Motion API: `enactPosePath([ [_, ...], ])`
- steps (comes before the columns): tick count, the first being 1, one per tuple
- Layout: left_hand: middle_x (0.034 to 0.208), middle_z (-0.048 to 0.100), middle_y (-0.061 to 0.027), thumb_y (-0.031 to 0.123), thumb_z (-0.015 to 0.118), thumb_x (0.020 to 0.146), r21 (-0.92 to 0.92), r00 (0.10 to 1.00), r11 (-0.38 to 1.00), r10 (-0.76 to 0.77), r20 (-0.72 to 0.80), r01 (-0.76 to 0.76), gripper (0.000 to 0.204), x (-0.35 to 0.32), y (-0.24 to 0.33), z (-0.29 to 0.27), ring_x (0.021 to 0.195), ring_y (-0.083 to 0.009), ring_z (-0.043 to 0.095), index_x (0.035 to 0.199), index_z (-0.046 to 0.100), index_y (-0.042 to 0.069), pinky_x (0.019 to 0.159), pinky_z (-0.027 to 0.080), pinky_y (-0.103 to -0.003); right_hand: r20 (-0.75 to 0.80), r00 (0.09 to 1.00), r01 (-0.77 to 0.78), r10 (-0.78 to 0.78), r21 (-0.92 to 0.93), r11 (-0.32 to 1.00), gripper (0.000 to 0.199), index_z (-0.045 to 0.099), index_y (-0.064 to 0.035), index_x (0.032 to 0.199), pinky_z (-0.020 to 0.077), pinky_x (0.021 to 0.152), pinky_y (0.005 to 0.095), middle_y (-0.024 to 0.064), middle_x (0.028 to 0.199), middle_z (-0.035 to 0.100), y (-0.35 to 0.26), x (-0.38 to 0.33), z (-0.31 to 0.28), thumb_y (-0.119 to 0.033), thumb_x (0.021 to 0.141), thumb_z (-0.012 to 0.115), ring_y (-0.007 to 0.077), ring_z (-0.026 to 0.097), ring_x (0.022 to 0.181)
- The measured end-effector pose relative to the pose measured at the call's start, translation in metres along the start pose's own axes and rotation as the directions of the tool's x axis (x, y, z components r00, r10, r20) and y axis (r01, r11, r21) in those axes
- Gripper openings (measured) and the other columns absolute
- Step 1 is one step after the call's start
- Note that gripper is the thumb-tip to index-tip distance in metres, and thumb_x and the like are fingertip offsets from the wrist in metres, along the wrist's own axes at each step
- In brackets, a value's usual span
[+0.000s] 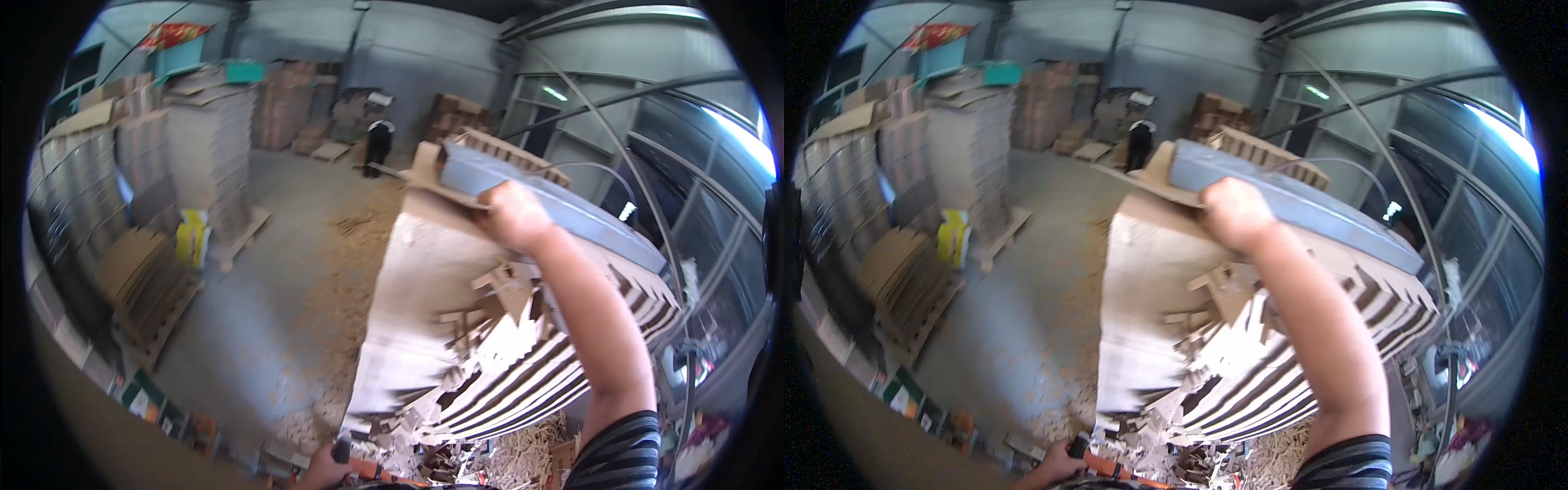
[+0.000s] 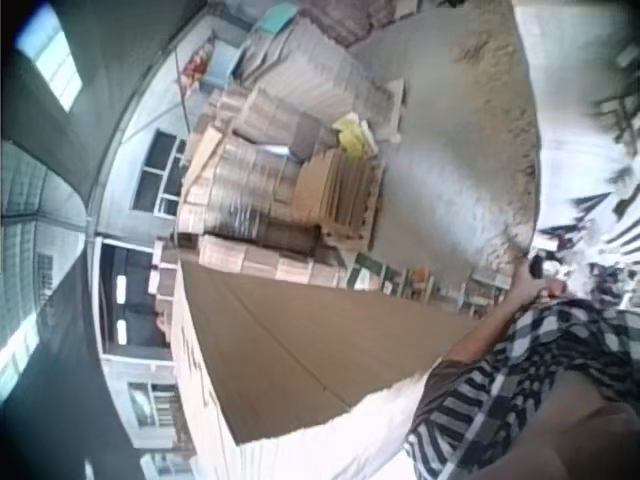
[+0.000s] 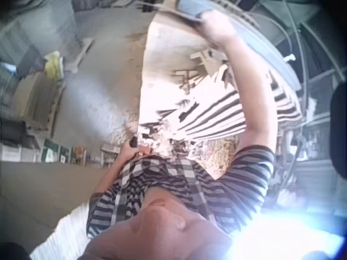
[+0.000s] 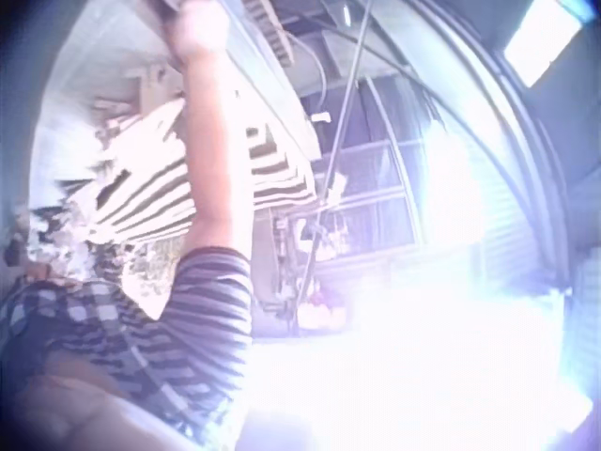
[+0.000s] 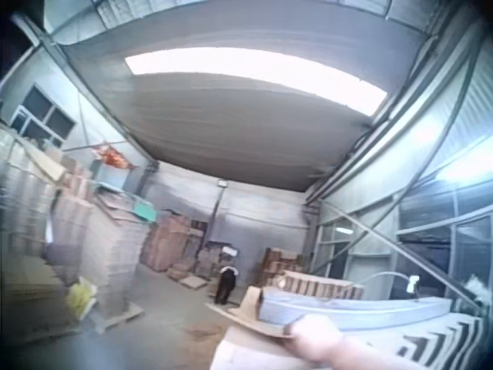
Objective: The person uses a handheld orange cutting tool to slice through a stack of corrugated cardboard sheets. They repeatedly guide the tool along the edges, creating long strips and accumulating cardboard debris on the floor.
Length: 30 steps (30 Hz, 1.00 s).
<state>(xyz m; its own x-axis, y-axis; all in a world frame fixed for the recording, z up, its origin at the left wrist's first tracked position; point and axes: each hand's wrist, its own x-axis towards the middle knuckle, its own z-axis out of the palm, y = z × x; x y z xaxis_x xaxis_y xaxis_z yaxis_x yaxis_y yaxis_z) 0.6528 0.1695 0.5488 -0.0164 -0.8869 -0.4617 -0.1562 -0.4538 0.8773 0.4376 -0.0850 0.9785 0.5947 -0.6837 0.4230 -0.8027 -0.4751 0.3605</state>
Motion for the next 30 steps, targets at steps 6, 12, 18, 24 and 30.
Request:
enactPosePath([
  [6,0.069,0.061,-0.0094,0.013,0.069,0.058,0.067,0.994,0.993,0.104,-0.046,-0.1,0.036,-0.016,0.03,0.013,0.059,-0.0182,0.059,0.09,0.059,-0.001,0.055,0.049,-0.032,-0.07,0.998,-0.002,0.005,0.044,0.999,0.009,0.064,-0.0071,0.07,0.0503,0.069,0.0412,0.0192,0.073,0.062,0.016,-0.004,0.012,-0.011,0.068,0.056,0.0362,0.061,0.075],
  [12,0.086,0.063,-0.0136,0.037,0.08,0.053,0.218,0.988,0.966,0.151,-0.036,-0.14,0.064,-0.008,0.034,0.008,0.079,-0.0234,0.061,0.099,0.057,-0.001,0.071,0.049,-0.034,-0.004,0.999,-0.034,0.034,0.021,0.999,0.007,0.063,-0.0089,0.069,0.0503,0.067,0.0399,0.0155,0.073,0.063,0.013,0.001,0.01,-0.012,0.068,0.057,0.0334,0.062,0.074],
  [18,0.094,0.063,-0.0159,0.051,0.083,0.05,0.248,0.997,0.966,0.073,0.001,-0.071,0.079,0.0,0.037,0.008,0.086,-0.0252,0.061,0.104,0.056,-0.001,0.076,0.048,-0.035,0.011,0.988,0.154,-0.154,-0.12,0.981,0.008,0.059,-0.0057,0.07,0.0499,0.064,0.0394,0.014,0.073,0.062,0.019,0.006,0.021,-0.013,0.068,0.057,0.0324,0.061,0.072],
  [24,0.092,0.063,-0.016,0.054,0.081,0.053,0.225,0.986,0.963,0.13,0.104,-0.15,0.077,0.009,0.027,0.008,0.082,-0.0249,0.061,0.101,0.058,-0.002,0.075,0.048,-0.035,-0.038,0.991,0.119,-0.125,-0.126,0.985,0.01,0.063,-0.0078,0.068,0.0498,0.065,0.0388,0.0137,0.072,0.064,0.018,0.008,0.022,-0.011,0.07,0.054,0.0311,0.063,0.074],
  [30,0.091,0.062,-0.0169,0.056,0.081,0.053,0.258,0.965,0.93,0.254,0.067,-0.263,0.081,0.052,-0.04,0.015,0.082,-0.0261,0.061,0.104,0.057,-0.001,0.075,0.048,-0.035,0.043,0.991,0.132,-0.127,-0.148,0.98,0.012,0.064,-0.0082,0.067,0.0497,0.065,0.0379,0.0135,0.073,0.064,0.018,0.023,0.021,-0.012,0.071,0.053,0.0305,0.063,0.075],
])
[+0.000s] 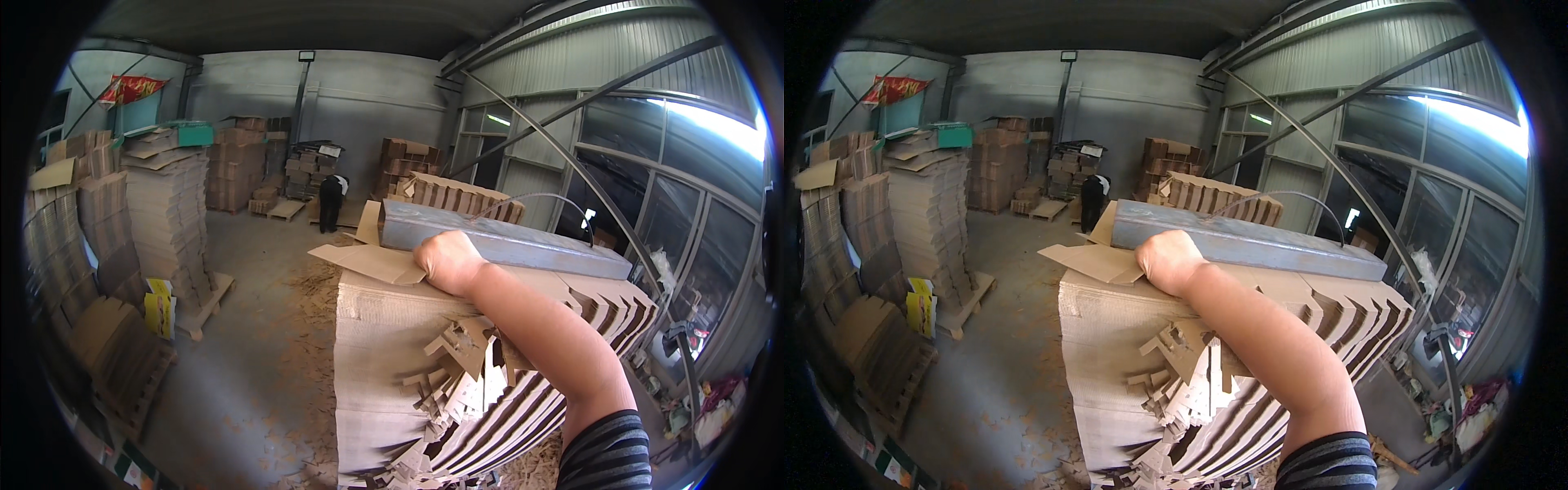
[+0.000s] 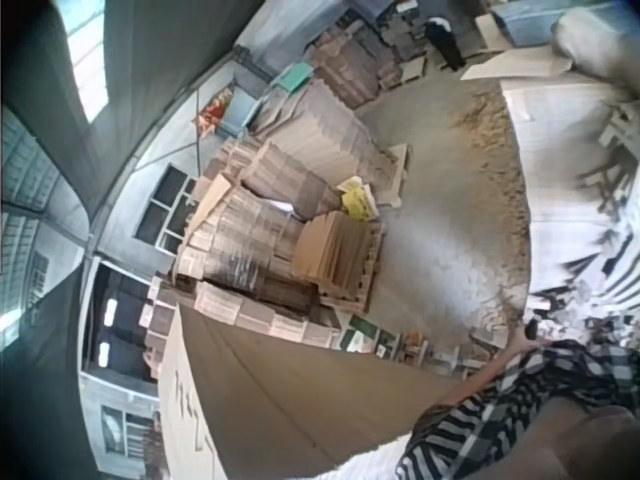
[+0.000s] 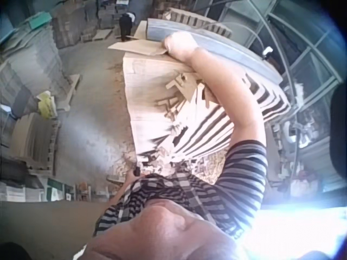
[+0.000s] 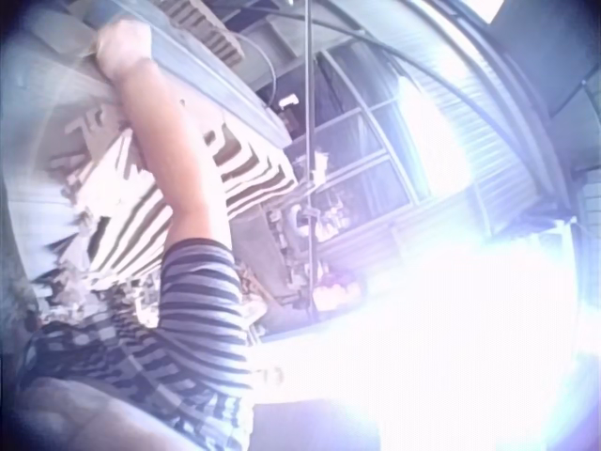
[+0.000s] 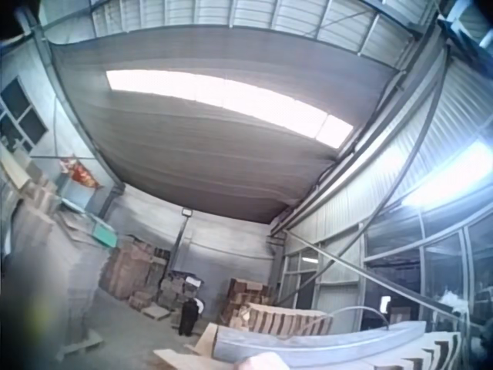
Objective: The person uses a handheld orange cutting tool to slice through a stack of corrugated cardboard sheets. They repeatedly guide the tool along the edges, creating long strips and accumulating cardboard debris on the floor.
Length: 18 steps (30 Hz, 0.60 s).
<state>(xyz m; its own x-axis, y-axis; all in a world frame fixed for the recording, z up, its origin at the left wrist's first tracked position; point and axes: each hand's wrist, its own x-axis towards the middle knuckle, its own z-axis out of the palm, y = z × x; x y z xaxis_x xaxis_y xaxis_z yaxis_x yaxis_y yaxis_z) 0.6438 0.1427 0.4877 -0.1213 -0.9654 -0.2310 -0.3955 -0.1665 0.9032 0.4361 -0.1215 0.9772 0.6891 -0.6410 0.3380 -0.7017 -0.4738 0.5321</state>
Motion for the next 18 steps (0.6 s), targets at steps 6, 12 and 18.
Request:
enactPosePath([
  [6,0.091,0.062,-0.0166,0.056,0.081,0.052,0.042,0.995,0.995,0.094,-0.039,-0.092,0.084,0.008,-0.053,0.019,0.082,-0.0261,0.06,0.11,0.055,0.0,0.075,0.048,-0.034,0.006,0.999,-0.036,0.036,0.007,0.999,0.009,0.062,-0.0076,0.067,0.0489,0.064,0.0398,0.014,0.072,0.063,0.009,0.011,0.014,-0.013,0.068,0.055,0.0324,0.062,0.073],
  [12,0.1,0.06,-0.0156,0.046,0.082,0.055,-0.003,1.0,1.0,0.009,0.014,-0.009,0.085,0.013,-0.078,0.03,0.09,-0.0253,0.059,0.121,0.049,0.003,0.079,0.047,-0.035,0.054,0.992,-0.118,0.114,0.085,0.989,0.01,0.064,-0.0077,0.071,0.0494,0.068,0.0392,0.0139,0.078,0.064,0.019,0.017,0.019,-0.013,0.07,0.056,0.0324,0.062,0.078],
  [18,0.11,0.059,-0.0181,0.039,0.083,0.057,0.021,0.999,1.0,-0.024,0.04,0.023,0.088,0.017,-0.122,0.044,0.098,-0.0273,0.058,0.128,0.043,0.003,0.083,0.047,-0.038,0.134,0.969,-0.232,0.207,0.212,0.949,0.019,0.065,-0.0058,0.077,0.0487,0.075,0.039,0.017,0.081,0.064,0.019,0.02,0.009,-0.024,0.073,0.062,0.033,0.061,0.084],
])
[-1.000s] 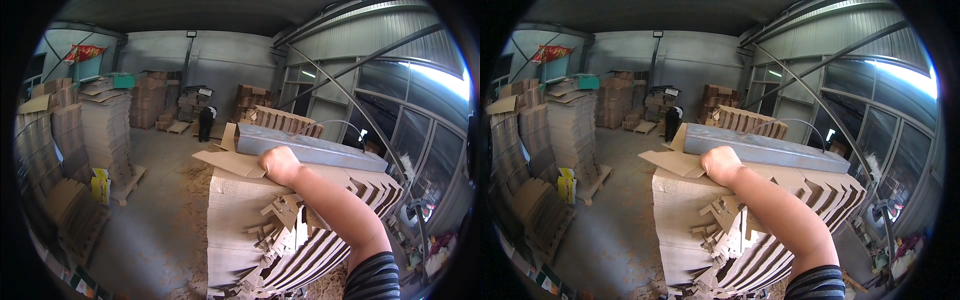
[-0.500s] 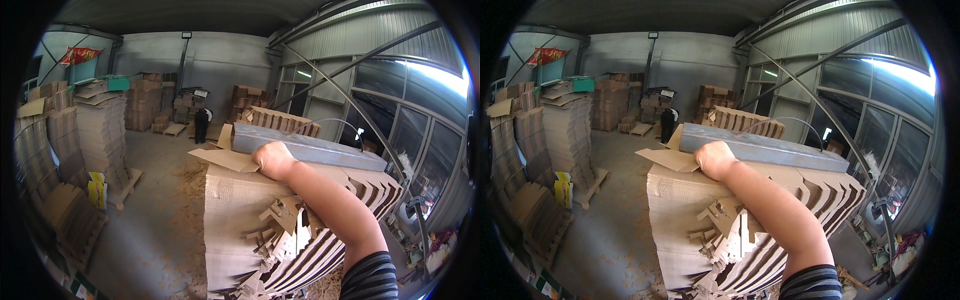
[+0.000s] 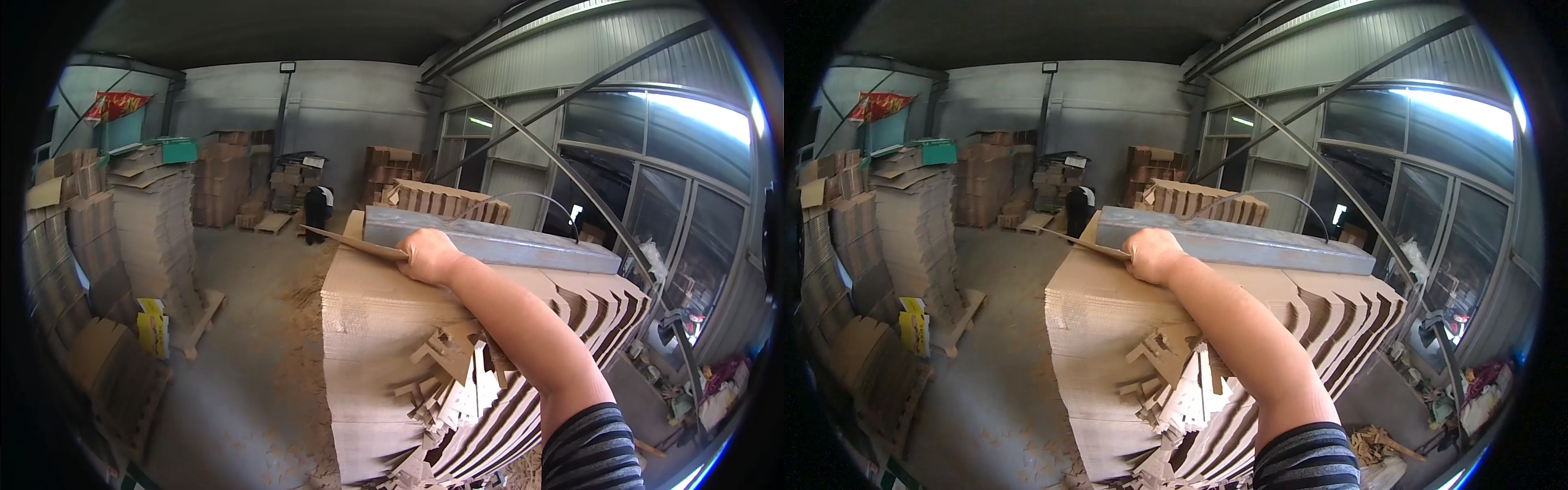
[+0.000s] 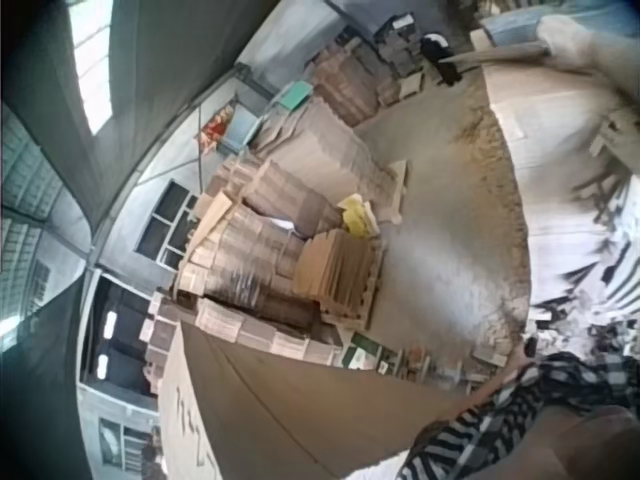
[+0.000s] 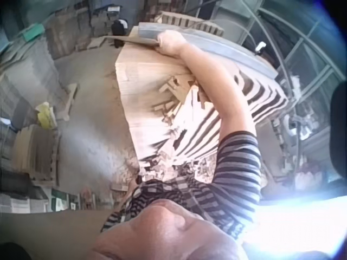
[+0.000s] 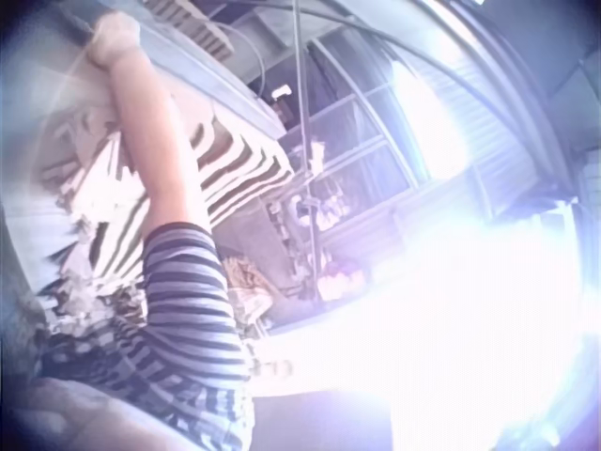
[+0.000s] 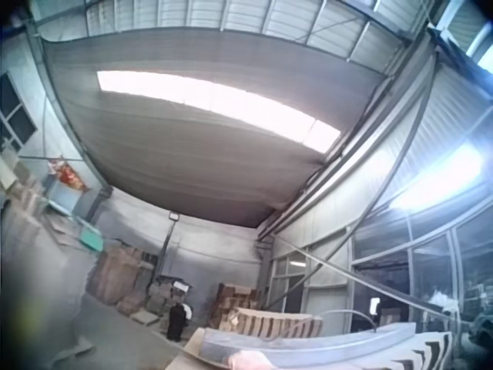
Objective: The person uses a handheld orange cutting tool to slice through a stack of corrugated cardboard sheets. They repeatedly guide the tool along the edges, creating long strips and accumulating cardboard debris on the floor.
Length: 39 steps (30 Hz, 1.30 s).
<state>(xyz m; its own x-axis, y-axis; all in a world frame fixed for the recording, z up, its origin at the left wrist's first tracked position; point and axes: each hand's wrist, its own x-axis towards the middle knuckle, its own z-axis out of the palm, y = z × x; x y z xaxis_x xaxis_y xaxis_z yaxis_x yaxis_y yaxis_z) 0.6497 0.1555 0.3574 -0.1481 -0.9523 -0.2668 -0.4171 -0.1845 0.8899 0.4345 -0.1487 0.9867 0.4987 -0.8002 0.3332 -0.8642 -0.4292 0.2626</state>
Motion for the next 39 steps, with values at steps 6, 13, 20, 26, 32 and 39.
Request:
enactPosePath([
  [6,0.108,0.059,-0.0181,0.042,0.081,0.056,-0.071,0.999,0.997,-0.004,0.04,0.007,0.086,0.012,-0.006,-0.001,0.098,-0.0293,0.057,0.123,0.047,0.001,0.083,0.046,-0.041,0.14,0.99,0.008,-0.021,0.092,0.996,0.039,0.066,-0.0016,0.086,0.0486,0.077,0.0367,0.0183,0.086,0.065,0.01,0.002,-0.017,-0.038,0.072,0.067,0.0316,0.062,0.085],
  [13,0.108,0.058,-0.0181,0.043,0.081,0.056,0.019,0.999,1.0,0.013,0.039,-0.013,0.086,0.013,0.018,-0.005,0.098,-0.0296,0.057,0.123,0.047,0.001,0.083,0.046,-0.042,0.014,0.999,0.032,-0.041,0.403,0.914,0.042,0.063,-0.0021,0.104,0.0476,0.085,0.0344,0.0146,0.105,0.064,0.029,-0.058,-0.032,-0.031,0.074,0.07,0.0253,0.06,0.099],
  [20,0.108,0.058,-0.0181,0.045,0.081,0.056,0.046,0.999,0.998,0.04,0.033,-0.042,0.086,0.013,0.035,0.0,0.099,-0.0299,0.056,0.123,0.047,0.002,0.083,0.045,-0.042,0.059,0.994,-0.111,0.095,0.614,0.782,0.03,0.068,-0.0012,0.086,0.0484,0.072,0.0255,0.0082,0.08,0.066,0.043,-0.122,-0.024,-0.019,0.064,0.079,0.0146,0.06,0.075],
  [26,0.108,0.058,-0.0181,0.045,0.08,0.056,0.058,0.999,0.998,0.025,0.021,-0.026,0.086,0.007,0.038,0.0,0.099,-0.0301,0.056,0.123,0.047,0.002,0.084,0.045,-0.042,0.259,0.944,-0.324,0.203,0.621,0.714,0.031,0.07,-0.0075,0.087,0.0489,0.068,0.026,0.0033,0.079,0.067,0.056,-0.109,-0.026,-0.023,0.063,0.081,0.0141,0.06,0.073],
  [32,0.109,0.058,-0.0181,0.046,0.08,0.056,0.069,1.0,0.998,0.011,0.018,-0.012,0.087,0.005,0.038,0.002,0.099,-0.0304,0.056,0.123,0.048,0.002,0.084,0.045,-0.043,0.332,0.923,-0.365,0.193,0.601,0.711,0.025,0.071,-0.0078,0.085,0.0492,0.061,0.0283,0.0027,0.077,0.066,0.058,-0.106,-0.034,-0.023,0.067,0.079,0.0129,0.058,0.07],
  [39,0.109,0.058,-0.0182,0.047,0.079,0.055,0.074,1.0,0.997,0.017,0.009,-0.017,0.087,0.006,0.039,0.0,0.099,-0.0307,0.056,0.122,0.048,0.002,0.084,0.045,-0.043,-0.27,0.928,0.281,-0.258,0.051,0.958,0.012,0.064,-0.0069,0.084,0.0501,0.059,0.0328,0.0071,0.076,0.063,0.041,-0.115,-0.023,-0.017,0.082,0.058,0.0247,0.062,0.072],
])
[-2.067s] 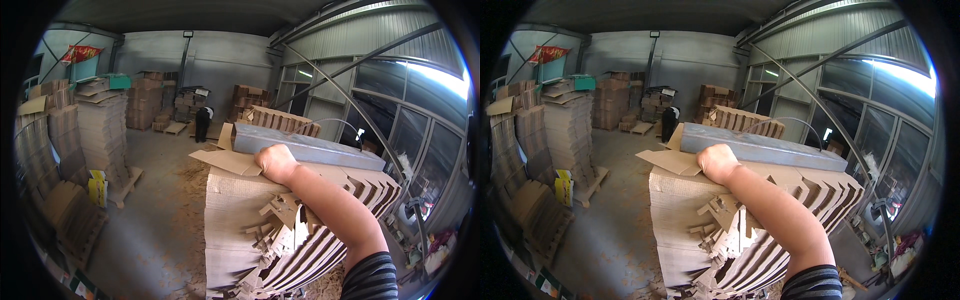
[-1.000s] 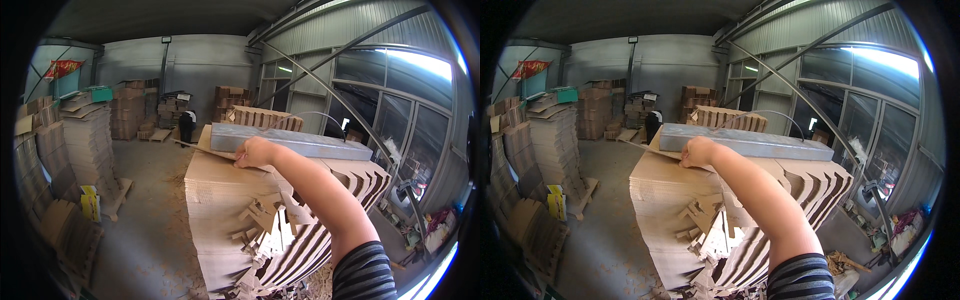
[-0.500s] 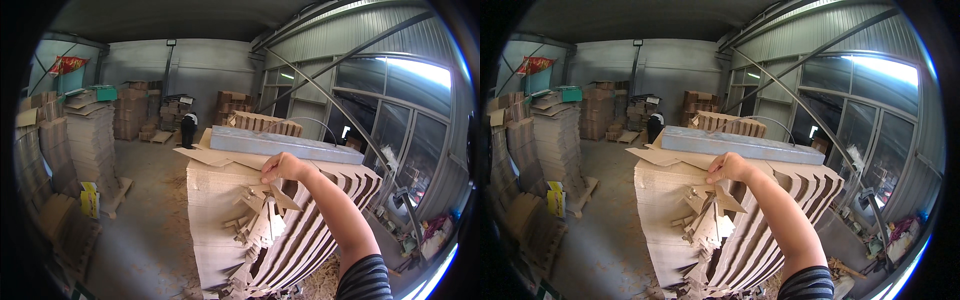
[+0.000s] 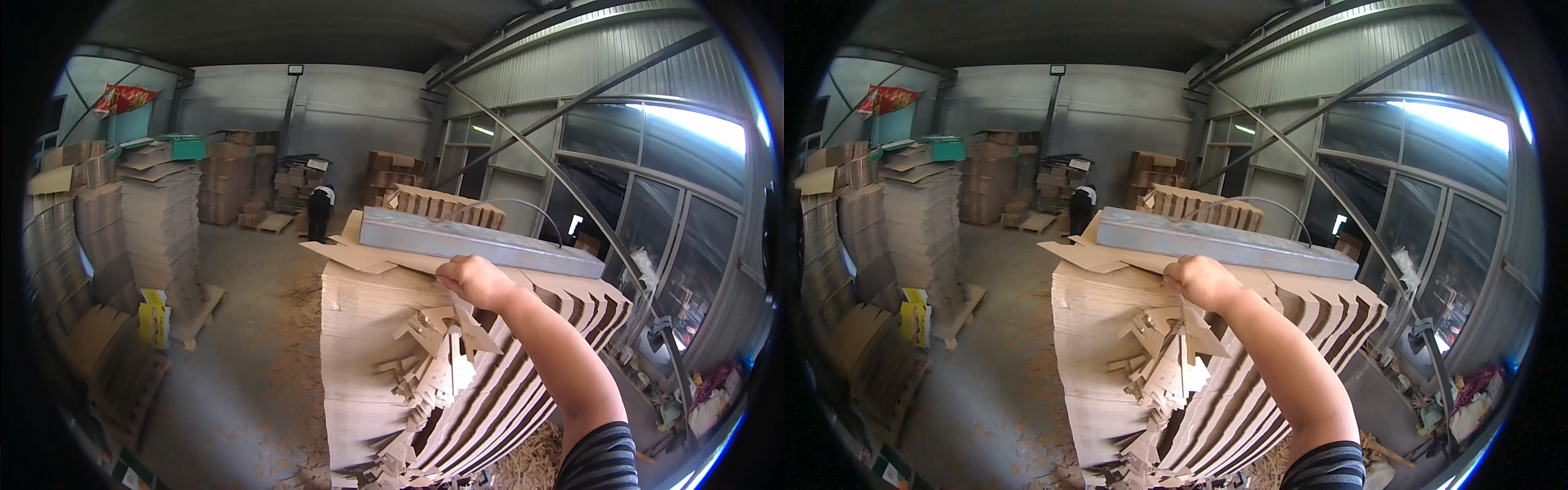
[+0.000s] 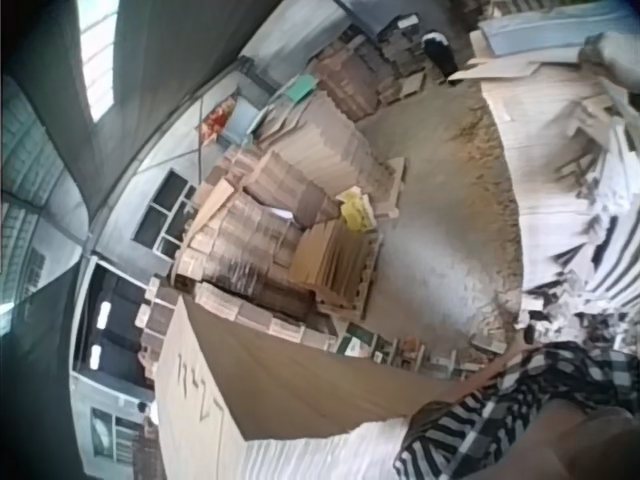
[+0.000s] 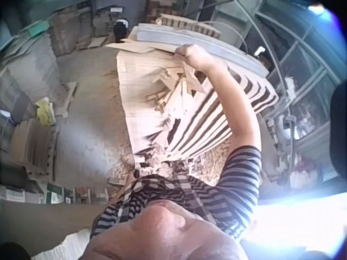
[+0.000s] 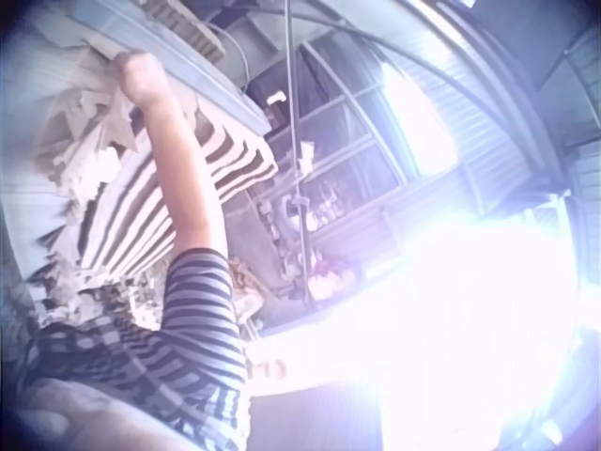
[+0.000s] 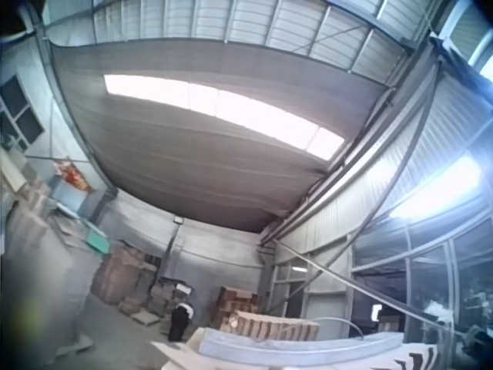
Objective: The person uses a handheld orange cutting tool to slice through a stack of corrugated cardboard sheets. They repeatedly guide the tool along the edges, creating long strips and accumulating cardboard debris on the floor.
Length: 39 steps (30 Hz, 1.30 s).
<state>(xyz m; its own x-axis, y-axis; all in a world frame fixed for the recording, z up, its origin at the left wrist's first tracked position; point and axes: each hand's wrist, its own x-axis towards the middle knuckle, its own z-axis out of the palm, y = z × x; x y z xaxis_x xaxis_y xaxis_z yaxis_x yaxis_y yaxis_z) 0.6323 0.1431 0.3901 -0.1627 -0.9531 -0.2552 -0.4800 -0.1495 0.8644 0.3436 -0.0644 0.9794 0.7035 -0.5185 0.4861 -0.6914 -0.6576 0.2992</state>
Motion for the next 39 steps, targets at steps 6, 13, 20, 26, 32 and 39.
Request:
enactPosePath([
  [6,0.109,0.058,-0.0182,0.048,0.079,0.055,-0.004,1.0,1.0,0.008,-0.001,-0.008,0.087,-0.002,0.003,0.003,0.1,-0.0309,0.056,0.122,0.048,0.003,0.084,0.044,-0.043,0.179,0.948,0.316,-0.261,-0.487,0.814,0.013,0.055,-0.0065,0.078,0.0492,0.059,0.0351,0.0075,0.072,0.056,-0.011,-0.007,0.001,-0.012,0.066,0.057,0.0239,0.06,0.069],
  [13,0.109,0.058,-0.0182,0.049,0.078,0.055,0.001,1.0,1.0,-0.006,-0.012,0.006,0.087,-0.005,0.001,0.005,0.1,-0.0312,0.055,0.122,0.048,0.003,0.085,0.044,-0.044,-0.011,0.978,0.19,-0.208,-0.368,0.91,0.011,0.056,-0.0044,0.075,0.0473,0.059,0.0348,0.009,0.072,0.057,-0.055,0.018,-0.028,-0.009,0.066,0.06,0.0262,0.06,0.067],
  [20,0.109,0.057,-0.0182,0.05,0.078,0.055,0.001,1.0,1.0,-0.007,-0.011,0.007,0.087,-0.005,0.0,0.008,0.1,-0.0316,0.055,0.122,0.049,0.003,0.085,0.044,-0.044,0.109,0.974,0.073,-0.199,0.679,0.731,0.01,0.065,-0.0009,0.082,0.0487,0.056,0.0358,0.0102,0.071,0.064,-0.101,0.023,-0.071,-0.011,0.079,0.063,0.0274,0.06,0.061],
  [26,0.109,0.057,-0.0182,0.051,0.078,0.055,0.003,1.0,1.0,-0.009,-0.03,0.01,0.087,-0.01,-0.001,0.007,0.1,-0.0318,0.055,0.122,0.049,0.003,0.085,0.043,-0.045,0.161,0.959,-0.276,0.234,0.341,0.899,0.031,0.066,-0.0003,0.095,0.0494,0.075,0.031,0.017,0.089,0.065,-0.07,0.049,0.007,-0.023,0.075,0.072,0.023,0.062,0.082],
  [32,0.109,0.057,-0.0182,0.052,0.077,0.054,0.002,1.0,1.0,0.005,-0.022,-0.005,0.088,-0.01,0.002,0.013,0.101,-0.0321,0.055,0.122,0.049,0.003,0.085,0.043,-0.045,0.39,0.828,-0.56,0.402,0.573,0.598,0.046,0.068,-0.0039,0.098,0.048,0.079,0.0281,0.0096,0.093,0.067,-0.021,0.059,0.027,-0.027,0.061,0.082,0.0187,0.061,0.083],
  [39,0.109,0.057,-0.0182,0.053,0.077,0.054,0.001,0.999,1.0,-0.013,-0.035,0.013,0.088,-0.015,-0.001,0.015,0.101,-0.0324,0.054,0.121,0.05,0.004,0.086,0.043,-0.045,0.268,0.938,-0.319,0.219,0.424,0.847,0.026,0.067,-0.0024,0.093,0.0489,0.074,0.0327,0.0142,0.088,0.067,-0.045,0.06,0.011,-0.023,0.077,0.069,0.0269,0.062,0.081],
])
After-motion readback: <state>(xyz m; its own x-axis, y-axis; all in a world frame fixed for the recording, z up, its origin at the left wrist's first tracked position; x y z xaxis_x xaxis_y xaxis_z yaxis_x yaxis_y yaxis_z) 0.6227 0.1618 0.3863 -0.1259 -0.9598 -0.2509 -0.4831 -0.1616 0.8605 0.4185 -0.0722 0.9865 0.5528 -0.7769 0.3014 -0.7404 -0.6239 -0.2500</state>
